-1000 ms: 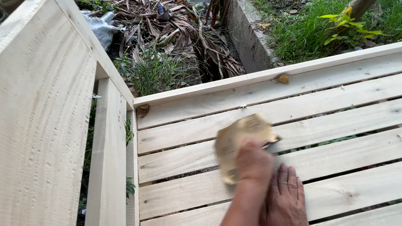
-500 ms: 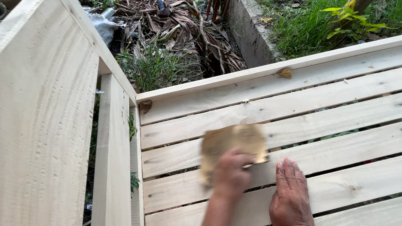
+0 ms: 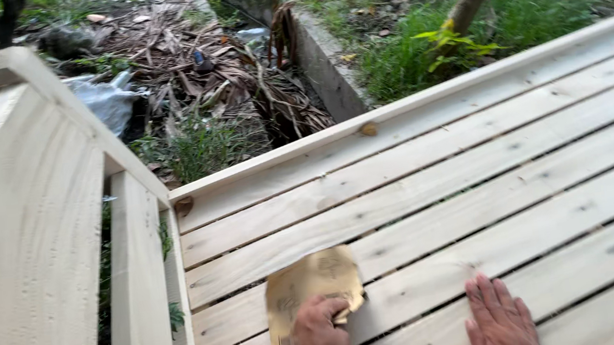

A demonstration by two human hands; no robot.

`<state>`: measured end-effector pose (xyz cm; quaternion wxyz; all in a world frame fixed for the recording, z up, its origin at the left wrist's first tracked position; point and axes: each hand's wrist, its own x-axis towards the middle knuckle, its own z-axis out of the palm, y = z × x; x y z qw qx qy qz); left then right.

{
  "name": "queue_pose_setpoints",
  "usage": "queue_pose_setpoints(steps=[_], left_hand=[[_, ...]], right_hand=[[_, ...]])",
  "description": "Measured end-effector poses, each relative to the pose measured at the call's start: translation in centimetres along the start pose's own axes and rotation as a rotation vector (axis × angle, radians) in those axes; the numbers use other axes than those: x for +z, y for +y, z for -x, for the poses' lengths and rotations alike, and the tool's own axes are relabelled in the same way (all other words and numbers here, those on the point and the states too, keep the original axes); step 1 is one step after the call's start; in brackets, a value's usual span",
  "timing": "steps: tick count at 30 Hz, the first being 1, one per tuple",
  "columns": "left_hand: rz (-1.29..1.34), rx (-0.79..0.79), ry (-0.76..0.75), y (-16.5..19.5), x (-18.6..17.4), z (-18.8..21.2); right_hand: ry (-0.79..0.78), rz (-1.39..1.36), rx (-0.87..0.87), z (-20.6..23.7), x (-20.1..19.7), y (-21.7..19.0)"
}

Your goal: The person sands the slatted surface of a wooden bench outdoors, rubbing a sheet of sandpaper by hand back and forth across the planks. They work across different sections of the bench, steadying the wood with their free hand and repositioning the sandpaper as they cover new areas.

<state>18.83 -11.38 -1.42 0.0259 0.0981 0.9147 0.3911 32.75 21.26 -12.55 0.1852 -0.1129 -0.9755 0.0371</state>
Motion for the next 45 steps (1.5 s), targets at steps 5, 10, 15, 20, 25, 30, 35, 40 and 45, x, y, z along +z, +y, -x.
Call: queue_pose_setpoints(steps=[5, 10, 15, 20, 25, 30, 35, 40, 45], left_hand=[[-0.347, 0.002, -0.304, 3.8, -3.2, 1.0], [-0.604, 0.005, -0.506, 6.8, -3.6, 0.5], [-0.497, 0.095, -0.334, 10.9, 1.5, -2.8], [-0.442, 0.072, -0.122, 11.9, 4.9, -3.6], [-0.423, 0.143, -0.198, 9.9, 6.7, 3.6], [-0.329, 0.232, -0.156, 14.0, 13.6, -1.8], [-0.230, 0.400, -0.066, 17.8, 21.5, -8.7], [-0.062, 0.467, 0.054, 16.9, 21.4, -7.9], [-0.095, 0.496, 0.118, 18.0, 19.9, -7.7]], right_hand=[[-0.274, -0.024, 0.015, -0.2, -2.3, -0.7], [-0.440, -0.077, 0.091, -1.5, -6.8, -3.0], [-0.525, -0.080, 0.101, -2.6, -9.7, -4.1], [-0.690, -0.079, 0.099, -3.9, -11.5, -3.9], [-0.681, -0.074, 0.091, -4.2, -11.3, -4.6], [-0.381, -0.227, -0.046, -2.5, -9.7, -2.9], [-0.303, -0.390, -0.121, -2.4, -8.5, -0.8], [-0.321, -0.531, -0.229, -3.1, -10.2, 0.5], [-0.297, -0.580, -0.122, -3.8, -11.7, 1.1]])
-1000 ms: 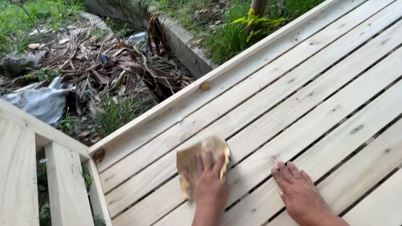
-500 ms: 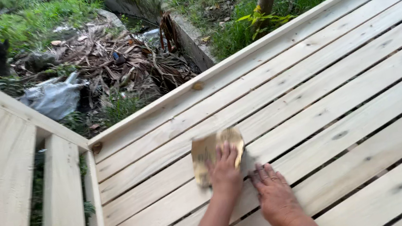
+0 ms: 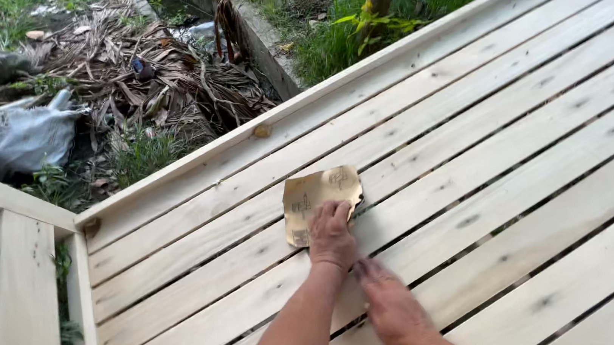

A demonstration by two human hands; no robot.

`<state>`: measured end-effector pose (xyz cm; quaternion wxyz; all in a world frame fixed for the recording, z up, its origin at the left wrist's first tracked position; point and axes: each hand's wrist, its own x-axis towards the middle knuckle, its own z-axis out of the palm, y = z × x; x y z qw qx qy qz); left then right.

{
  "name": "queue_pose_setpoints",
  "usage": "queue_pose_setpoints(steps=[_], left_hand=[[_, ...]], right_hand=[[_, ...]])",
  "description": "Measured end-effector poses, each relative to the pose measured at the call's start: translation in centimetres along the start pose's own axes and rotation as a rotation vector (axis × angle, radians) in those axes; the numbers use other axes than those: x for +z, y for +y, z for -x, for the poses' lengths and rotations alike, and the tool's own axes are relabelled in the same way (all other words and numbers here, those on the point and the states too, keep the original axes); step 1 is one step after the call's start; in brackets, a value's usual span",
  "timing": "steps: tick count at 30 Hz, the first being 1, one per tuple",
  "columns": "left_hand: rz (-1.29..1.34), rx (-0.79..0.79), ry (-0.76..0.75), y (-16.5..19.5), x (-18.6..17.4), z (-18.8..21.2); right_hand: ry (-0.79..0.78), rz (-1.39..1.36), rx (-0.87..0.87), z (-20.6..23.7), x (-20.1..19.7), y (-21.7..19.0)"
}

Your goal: The person sands the slatted surface of a wooden bench outdoors, rubbing a sheet of sandpaper by hand back and forth across the planks. They work across different sections of the bench, steadying the wood with their free hand and repositioning the sandpaper as they cover new areas.

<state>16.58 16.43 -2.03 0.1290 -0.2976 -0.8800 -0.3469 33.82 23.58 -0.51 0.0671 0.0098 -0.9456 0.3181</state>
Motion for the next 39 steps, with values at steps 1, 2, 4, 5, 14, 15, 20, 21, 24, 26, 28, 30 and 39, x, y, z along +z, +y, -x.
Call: queue_pose_setpoints(steps=[1, 2, 4, 5, 14, 15, 20, 21, 24, 26, 28, 30, 39], left_hand=[[0.031, 0.001, 0.000, 0.1, -0.1, -0.1], [0.059, 0.004, 0.000, 0.0, -0.3, -0.1], [0.061, 0.049, -0.045, -1.0, -1.9, 1.1], [0.026, 0.087, -0.081, -2.1, -3.3, 1.9], [0.056, -0.265, -0.203, -17.3, -21.6, 11.3], [0.053, -0.264, -0.250, -17.2, -21.1, 10.3], [0.010, -0.185, -0.333, -7.3, -7.5, 1.5], [-0.006, -0.167, -0.292, -4.7, -5.2, 0.2], [-0.029, -0.069, -0.263, -1.3, -3.0, -1.5], [-0.042, 0.029, -0.220, -2.5, -5.7, 0.0], [-0.023, -0.113, -0.326, -6.1, -10.4, 3.4], [0.029, -0.120, -0.182, -9.9, -15.5, 7.3], [-0.071, -0.094, -0.233, -6.7, -10.5, 3.7]], right_hand=[[0.017, 0.031, 0.013, 0.0, 0.2, -0.2], [-0.015, 0.080, 0.088, -0.2, 0.5, -0.5], [-0.091, 0.184, 0.251, -0.5, 1.1, -0.9], [-0.109, 0.204, 0.277, -0.7, 1.4, -1.2], [-0.285, 0.360, 0.402, -1.8, 2.0, -2.0], [-0.288, 0.373, 0.402, -1.9, 2.0, -2.1], [-0.354, 0.365, 0.441, -2.1, 1.4, -2.6], [-0.375, 0.364, 0.453, -2.2, 1.1, -2.8], [-0.421, 0.378, 0.493, -2.6, 0.1, -3.6], [-0.445, 0.383, 0.507, -3.0, -0.2, -4.1], [-0.463, 0.388, 0.522, -3.1, -0.3, -4.5], [-0.467, 0.383, 0.514, -3.1, -0.2, -4.7], [-0.554, 0.437, 0.541, -3.2, -0.4, -5.6]])
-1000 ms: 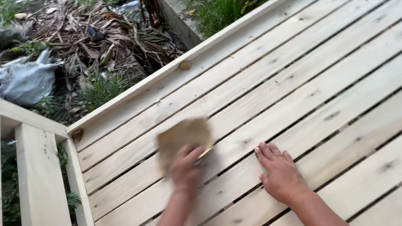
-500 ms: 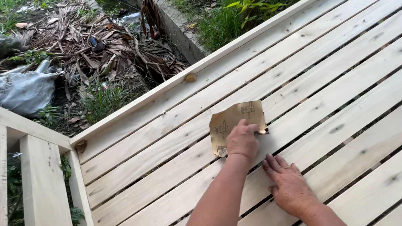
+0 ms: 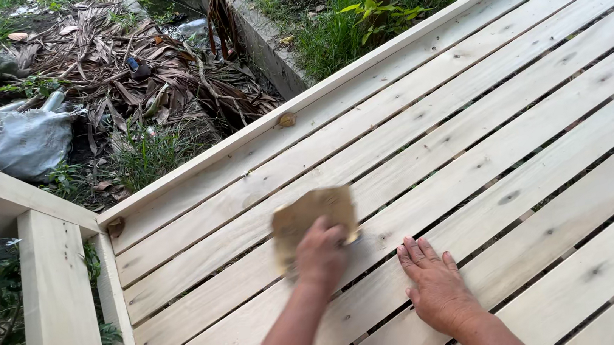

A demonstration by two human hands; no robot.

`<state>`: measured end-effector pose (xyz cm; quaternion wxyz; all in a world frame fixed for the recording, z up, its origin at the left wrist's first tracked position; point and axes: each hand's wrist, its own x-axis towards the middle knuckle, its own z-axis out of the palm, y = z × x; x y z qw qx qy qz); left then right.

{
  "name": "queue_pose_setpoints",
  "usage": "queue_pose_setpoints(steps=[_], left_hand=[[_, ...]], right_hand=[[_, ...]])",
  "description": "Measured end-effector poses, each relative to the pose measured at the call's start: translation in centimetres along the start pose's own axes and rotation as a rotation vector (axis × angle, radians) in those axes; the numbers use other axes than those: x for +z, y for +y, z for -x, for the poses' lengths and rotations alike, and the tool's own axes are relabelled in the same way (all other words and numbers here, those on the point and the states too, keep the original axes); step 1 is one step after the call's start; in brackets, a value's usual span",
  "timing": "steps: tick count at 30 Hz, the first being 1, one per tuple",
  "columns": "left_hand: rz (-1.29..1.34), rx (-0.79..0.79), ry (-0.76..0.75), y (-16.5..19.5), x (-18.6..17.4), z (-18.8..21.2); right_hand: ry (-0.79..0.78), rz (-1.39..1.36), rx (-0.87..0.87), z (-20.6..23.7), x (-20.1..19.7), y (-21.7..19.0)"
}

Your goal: The person sands the slatted surface of a wooden bench outdoors, rubbing a sheet of sandpaper by hand back and forth across the planks. They work across different sections of the bench, steadying the wood with their free hand and repositioning the sandpaper as they cover new areas.

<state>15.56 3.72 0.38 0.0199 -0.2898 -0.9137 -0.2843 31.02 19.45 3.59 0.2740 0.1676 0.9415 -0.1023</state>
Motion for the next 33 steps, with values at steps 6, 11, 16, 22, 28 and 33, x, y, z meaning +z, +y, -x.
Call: queue_pose_setpoints(steps=[6, 11, 16, 22, 28, 33], left_hand=[[0.111, 0.012, 0.015, 1.4, 0.7, -1.3], [0.110, -0.202, 0.012, -8.0, -7.6, 7.0], [0.115, -0.069, 0.019, -6.0, -4.9, 4.8], [0.044, -0.002, 0.002, 3.8, 4.2, -3.4], [0.056, -0.087, 0.006, -3.6, -3.9, 4.1], [-0.073, -0.148, 0.058, -9.8, -8.1, 9.5]], right_hand=[[-0.049, -0.019, 0.040, 0.8, -1.8, -0.7], [-0.086, -0.036, 0.065, 0.7, -2.0, -1.0], [-0.070, 0.002, 0.065, 1.0, -1.6, -1.5], [-0.094, -0.030, 0.052, 1.5, -2.3, -1.3], [-0.138, -0.026, 0.048, 1.4, -2.8, -1.4], [-0.120, -0.008, 0.045, 1.3, -2.4, -1.5]])
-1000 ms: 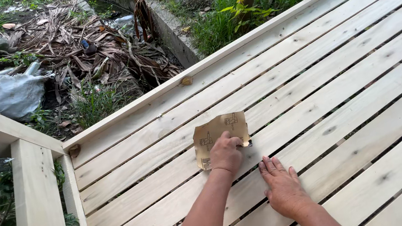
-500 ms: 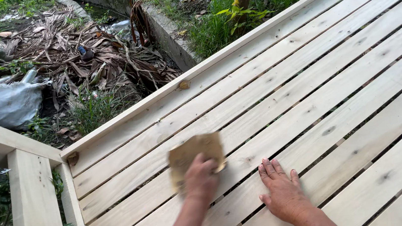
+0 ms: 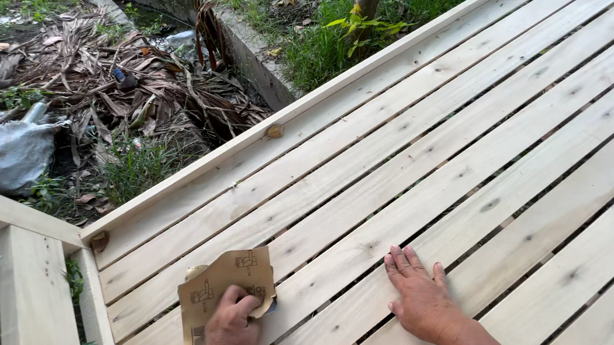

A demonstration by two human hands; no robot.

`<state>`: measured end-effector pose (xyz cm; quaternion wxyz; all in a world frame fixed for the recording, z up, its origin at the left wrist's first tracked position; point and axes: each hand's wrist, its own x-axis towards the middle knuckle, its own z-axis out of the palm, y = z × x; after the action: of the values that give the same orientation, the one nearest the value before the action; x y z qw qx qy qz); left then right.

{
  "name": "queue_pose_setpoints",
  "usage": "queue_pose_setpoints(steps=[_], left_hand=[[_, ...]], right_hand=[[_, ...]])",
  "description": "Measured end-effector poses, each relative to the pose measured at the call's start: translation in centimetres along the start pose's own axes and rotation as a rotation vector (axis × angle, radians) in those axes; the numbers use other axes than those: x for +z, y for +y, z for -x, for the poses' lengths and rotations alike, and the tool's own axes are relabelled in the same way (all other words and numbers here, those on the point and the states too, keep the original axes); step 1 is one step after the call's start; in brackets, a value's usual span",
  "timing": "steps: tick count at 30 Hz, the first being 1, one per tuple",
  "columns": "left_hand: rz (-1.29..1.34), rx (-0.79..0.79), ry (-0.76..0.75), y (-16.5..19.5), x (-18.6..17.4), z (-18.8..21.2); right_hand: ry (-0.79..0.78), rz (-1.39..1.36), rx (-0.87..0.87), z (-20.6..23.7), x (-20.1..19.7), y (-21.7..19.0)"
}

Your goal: The person sands the slatted surface of a wooden bench outdoors, rubbing a sheet of sandpaper by hand back and forth across the planks. They work across different sections of the bench, steadying the wood with their free hand and repositioning the sandpaper as they cover new areas.

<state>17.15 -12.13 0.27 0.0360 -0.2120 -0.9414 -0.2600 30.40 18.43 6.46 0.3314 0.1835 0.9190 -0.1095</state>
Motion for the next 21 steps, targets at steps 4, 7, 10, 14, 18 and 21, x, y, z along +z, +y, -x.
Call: queue_pose_setpoints(steps=[4, 7, 10, 14, 18, 21], left_hand=[[0.012, 0.087, 0.040, 2.7, 2.1, -1.8], [0.098, 0.202, -0.031, 7.9, 5.5, -5.5], [0.143, 0.185, -0.062, 13.9, 9.8, -9.1], [0.180, 0.133, -0.098, 14.5, 10.4, -9.6], [0.175, 0.016, -0.032, 6.2, 3.6, -4.0], [0.191, -0.153, -0.095, 1.4, -0.2, -1.7]], right_hand=[[0.026, 0.007, -0.006, -0.1, 0.4, 0.0], [0.025, -0.005, -0.002, -0.2, 0.5, 0.0], [0.042, -0.027, -0.007, -0.2, 0.2, 0.1], [-0.008, -0.059, 0.012, 0.0, -0.6, 0.2], [-0.044, -0.063, 0.024, 0.3, -1.1, -0.1], [-0.046, -0.075, 0.028, 0.4, -1.0, -0.3]])
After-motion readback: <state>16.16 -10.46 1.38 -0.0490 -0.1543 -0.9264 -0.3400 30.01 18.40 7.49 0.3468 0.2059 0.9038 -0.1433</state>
